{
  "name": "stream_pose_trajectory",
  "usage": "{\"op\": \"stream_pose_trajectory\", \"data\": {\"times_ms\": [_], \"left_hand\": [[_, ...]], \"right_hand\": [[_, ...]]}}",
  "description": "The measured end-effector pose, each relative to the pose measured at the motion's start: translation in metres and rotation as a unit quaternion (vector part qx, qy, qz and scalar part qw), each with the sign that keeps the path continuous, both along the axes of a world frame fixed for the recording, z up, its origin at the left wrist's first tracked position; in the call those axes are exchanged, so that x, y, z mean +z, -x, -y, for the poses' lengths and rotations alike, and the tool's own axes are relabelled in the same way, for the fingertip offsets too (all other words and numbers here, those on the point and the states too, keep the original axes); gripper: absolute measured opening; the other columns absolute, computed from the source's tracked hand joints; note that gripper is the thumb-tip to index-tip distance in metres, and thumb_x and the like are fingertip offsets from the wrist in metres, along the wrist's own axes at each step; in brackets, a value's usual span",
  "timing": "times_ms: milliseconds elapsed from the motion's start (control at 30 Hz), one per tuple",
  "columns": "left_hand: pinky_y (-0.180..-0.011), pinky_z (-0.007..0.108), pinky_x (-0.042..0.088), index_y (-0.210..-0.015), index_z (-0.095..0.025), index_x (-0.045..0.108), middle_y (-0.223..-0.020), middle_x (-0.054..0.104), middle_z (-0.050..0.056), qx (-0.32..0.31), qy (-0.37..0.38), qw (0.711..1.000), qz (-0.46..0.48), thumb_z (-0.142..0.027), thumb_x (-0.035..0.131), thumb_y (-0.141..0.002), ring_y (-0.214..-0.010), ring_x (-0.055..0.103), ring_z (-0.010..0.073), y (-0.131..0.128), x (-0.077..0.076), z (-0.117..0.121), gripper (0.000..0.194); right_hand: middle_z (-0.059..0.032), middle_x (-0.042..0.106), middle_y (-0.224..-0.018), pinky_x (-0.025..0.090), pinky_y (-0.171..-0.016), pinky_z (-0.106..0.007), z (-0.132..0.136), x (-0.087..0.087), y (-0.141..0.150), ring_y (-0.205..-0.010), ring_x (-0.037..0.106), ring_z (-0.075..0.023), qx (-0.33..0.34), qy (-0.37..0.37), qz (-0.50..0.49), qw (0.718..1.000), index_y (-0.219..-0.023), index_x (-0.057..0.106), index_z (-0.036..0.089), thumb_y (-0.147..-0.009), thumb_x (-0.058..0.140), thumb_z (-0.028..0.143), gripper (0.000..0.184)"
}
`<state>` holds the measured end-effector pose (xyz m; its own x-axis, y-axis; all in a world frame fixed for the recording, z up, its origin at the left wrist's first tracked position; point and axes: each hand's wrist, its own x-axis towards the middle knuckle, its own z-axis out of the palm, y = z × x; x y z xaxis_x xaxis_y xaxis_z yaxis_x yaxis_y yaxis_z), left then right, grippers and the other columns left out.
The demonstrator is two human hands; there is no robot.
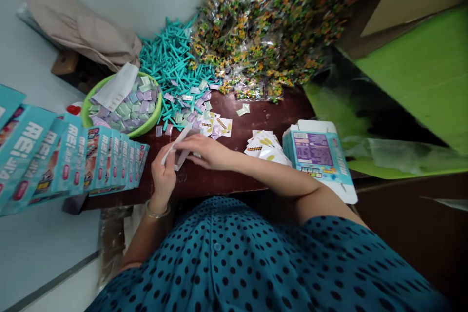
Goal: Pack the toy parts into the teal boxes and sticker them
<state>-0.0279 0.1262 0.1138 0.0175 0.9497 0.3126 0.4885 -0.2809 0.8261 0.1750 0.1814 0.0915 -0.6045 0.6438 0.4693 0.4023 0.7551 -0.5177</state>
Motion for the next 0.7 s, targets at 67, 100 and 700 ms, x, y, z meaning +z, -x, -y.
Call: {"op": "stream_pose_trajectory", "data": {"times_ms": [67,100,700], "left_hand": [[-0.099,0.034,0.053,-0.117,-0.019,0.074,-0.115,0.077,0.010,0.014,-0.030,0.999,-0.021,-0.041,0.047,-0.105,-0.109,0.071,0.0234,0.006,0.001,0.003,0.038],[-0.102,0.035,0.052,-0.119,-0.019,0.074,-0.118,0.076,0.011,0.007,-0.059,0.997,-0.039,-0.038,0.047,-0.105,-0.112,0.070,0.0239,0.009,0.001,0.005,0.036],[-0.102,0.038,0.055,-0.138,-0.024,0.060,-0.136,0.066,0.013,-0.116,0.324,0.864,0.366,-0.058,0.062,-0.094,-0.123,0.066,0.0251,-0.077,-0.088,-0.083,0.056]], "right_hand": [[-0.0081,0.068,-0.129,0.048,-0.104,-0.038,-0.036,-0.017,-0.042,-0.118,0.061,-0.0207,-0.131,0.060,-0.017,0.989,-0.132,0.062,0.021,-0.105,0.041,0.023,0.034],[-0.0101,0.069,-0.127,0.049,-0.103,-0.037,-0.056,-0.024,-0.069,-0.116,0.062,-0.0217,-0.228,0.103,0.011,0.968,-0.128,0.064,0.018,-0.104,0.040,0.020,0.034],[-0.0022,0.078,-0.105,0.043,-0.074,-0.020,-0.102,0.008,-0.096,-0.088,0.067,-0.0142,-0.311,0.254,0.141,0.905,-0.114,0.075,0.023,-0.100,0.060,0.046,0.031]]}}
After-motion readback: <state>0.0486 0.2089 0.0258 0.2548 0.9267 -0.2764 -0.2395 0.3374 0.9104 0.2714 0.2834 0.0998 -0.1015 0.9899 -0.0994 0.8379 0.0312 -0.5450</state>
